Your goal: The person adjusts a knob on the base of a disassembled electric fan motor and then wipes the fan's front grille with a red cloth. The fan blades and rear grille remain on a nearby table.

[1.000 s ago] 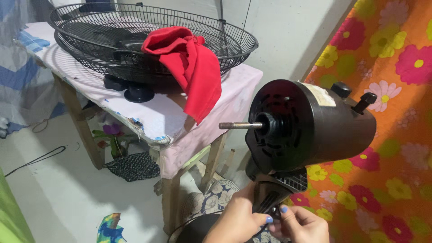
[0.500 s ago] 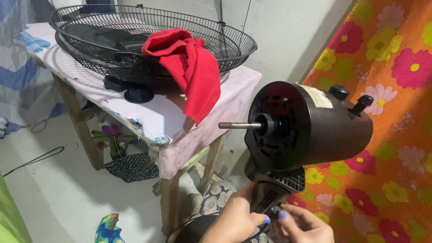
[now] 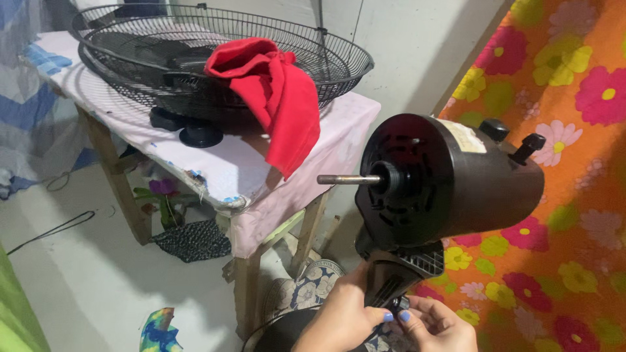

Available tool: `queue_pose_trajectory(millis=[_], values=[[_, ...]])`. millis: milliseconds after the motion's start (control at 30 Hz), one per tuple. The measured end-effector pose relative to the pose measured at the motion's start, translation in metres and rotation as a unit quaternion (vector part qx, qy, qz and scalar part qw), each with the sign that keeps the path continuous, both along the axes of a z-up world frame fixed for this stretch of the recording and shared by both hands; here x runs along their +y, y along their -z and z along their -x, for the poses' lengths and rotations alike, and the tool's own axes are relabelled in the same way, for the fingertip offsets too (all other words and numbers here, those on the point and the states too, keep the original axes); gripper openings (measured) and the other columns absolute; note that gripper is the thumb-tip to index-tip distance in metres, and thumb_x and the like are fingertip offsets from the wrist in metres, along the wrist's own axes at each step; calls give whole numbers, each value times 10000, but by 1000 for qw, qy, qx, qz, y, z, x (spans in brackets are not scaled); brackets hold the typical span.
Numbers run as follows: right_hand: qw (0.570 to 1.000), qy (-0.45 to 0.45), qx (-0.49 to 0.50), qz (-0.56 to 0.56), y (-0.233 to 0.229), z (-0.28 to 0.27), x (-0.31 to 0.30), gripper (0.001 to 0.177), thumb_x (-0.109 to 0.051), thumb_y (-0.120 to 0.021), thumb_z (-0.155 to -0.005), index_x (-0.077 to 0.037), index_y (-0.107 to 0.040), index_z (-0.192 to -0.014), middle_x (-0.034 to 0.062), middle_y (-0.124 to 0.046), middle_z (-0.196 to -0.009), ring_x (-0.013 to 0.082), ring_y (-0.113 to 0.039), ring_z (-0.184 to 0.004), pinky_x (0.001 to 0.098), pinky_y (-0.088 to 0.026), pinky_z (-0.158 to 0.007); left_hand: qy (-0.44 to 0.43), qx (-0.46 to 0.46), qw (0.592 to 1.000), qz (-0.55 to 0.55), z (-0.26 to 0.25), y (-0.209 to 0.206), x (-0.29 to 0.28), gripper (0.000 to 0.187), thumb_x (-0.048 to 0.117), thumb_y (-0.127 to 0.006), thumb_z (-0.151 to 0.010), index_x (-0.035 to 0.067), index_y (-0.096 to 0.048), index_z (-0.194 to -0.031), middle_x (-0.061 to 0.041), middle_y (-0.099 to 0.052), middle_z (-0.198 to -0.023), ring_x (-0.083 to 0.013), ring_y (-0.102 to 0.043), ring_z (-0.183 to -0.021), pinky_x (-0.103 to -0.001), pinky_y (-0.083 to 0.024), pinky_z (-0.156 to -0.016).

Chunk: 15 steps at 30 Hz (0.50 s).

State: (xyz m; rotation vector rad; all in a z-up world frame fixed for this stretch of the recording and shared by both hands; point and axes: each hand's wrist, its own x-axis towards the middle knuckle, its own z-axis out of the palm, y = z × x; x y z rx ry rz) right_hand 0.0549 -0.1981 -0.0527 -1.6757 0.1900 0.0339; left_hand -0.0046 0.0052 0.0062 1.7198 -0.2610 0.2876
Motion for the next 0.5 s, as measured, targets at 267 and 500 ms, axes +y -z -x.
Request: queue_pose_trajectory(millis=[267,500], values=[[997,-40,39,44,-14,1,0,282,-81,-689,-952,176,-713,-1066,252,-800,-861,299,-790,-742,417,-659,-709,-13,-3,1000,-13,6,-5,3,774,68,-810,-711,92,-520,-1428,-221,-693,-1220,-427,-637,-1159,-413,-525,-951],[987,-115,69,89,-27,-2,-5,351,-245,-644,-989,96,-727,-977,208,-803,-737,251,-761,-615,375,-621,-598,-5,-4,1000,-17,1,1,0,726,72,-810,-721,77,-549,-1399,-202,-702,-1239,-394,-658,-1172,-400,-534,-962]])
